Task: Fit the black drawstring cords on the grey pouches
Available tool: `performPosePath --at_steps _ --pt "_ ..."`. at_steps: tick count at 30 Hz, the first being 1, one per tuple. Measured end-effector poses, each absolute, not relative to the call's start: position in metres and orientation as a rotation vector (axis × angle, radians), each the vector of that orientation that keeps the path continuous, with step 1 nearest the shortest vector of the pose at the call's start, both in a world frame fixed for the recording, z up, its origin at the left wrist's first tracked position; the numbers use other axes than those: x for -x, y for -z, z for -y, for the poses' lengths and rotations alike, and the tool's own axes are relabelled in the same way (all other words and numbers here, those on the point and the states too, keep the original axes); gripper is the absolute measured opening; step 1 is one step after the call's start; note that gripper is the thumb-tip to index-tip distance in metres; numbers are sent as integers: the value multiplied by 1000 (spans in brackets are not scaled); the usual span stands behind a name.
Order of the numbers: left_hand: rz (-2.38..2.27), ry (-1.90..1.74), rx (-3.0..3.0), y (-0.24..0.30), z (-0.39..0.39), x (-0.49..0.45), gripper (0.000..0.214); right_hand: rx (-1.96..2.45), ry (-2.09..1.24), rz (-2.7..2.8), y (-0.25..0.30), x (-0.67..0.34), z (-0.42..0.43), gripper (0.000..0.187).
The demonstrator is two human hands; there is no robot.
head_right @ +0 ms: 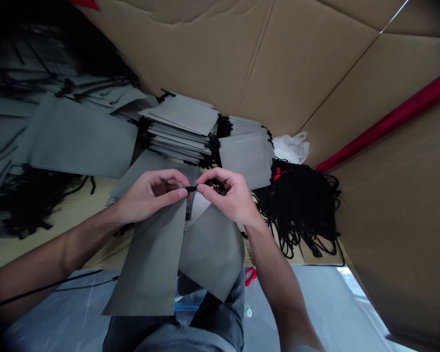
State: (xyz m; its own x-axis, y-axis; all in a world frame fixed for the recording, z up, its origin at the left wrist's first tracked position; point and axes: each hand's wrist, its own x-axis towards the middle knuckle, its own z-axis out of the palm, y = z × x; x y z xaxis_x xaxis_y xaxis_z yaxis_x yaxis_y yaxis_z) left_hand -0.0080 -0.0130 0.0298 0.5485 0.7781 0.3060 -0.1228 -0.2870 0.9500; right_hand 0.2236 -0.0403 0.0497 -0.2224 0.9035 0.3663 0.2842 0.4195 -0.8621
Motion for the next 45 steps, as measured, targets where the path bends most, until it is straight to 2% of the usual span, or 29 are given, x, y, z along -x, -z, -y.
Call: performPosePath --at_steps 6,11,15,20,33,38,45 --pt "-618 -943 -1615 -30 11 9 27 997 -904 1797 -52 -230 44 17" --pt "-552 -894 -1534 -27 11 9 29 936 -893 1890 -47 -222 46 33" --pt "-521 -844 -1524 -27 9 11 33 932 -839 1917 -43 -217 46 17" --pt "-543 -689 -1709 -35 8 14 39 984 -850 1936 -44 -220 46 13" --pt "-490 -586 -1682 -43 12 22 39 843 -1205 1836 -48 -226 40 19" --pt "-559 -629 -1621 -44 12 21 43 849 -1186 1782 -50 -228 41 24" --pt "-624 -600 -1703 -41 13 18 39 950 -968 1808 -47 -231 40 21"
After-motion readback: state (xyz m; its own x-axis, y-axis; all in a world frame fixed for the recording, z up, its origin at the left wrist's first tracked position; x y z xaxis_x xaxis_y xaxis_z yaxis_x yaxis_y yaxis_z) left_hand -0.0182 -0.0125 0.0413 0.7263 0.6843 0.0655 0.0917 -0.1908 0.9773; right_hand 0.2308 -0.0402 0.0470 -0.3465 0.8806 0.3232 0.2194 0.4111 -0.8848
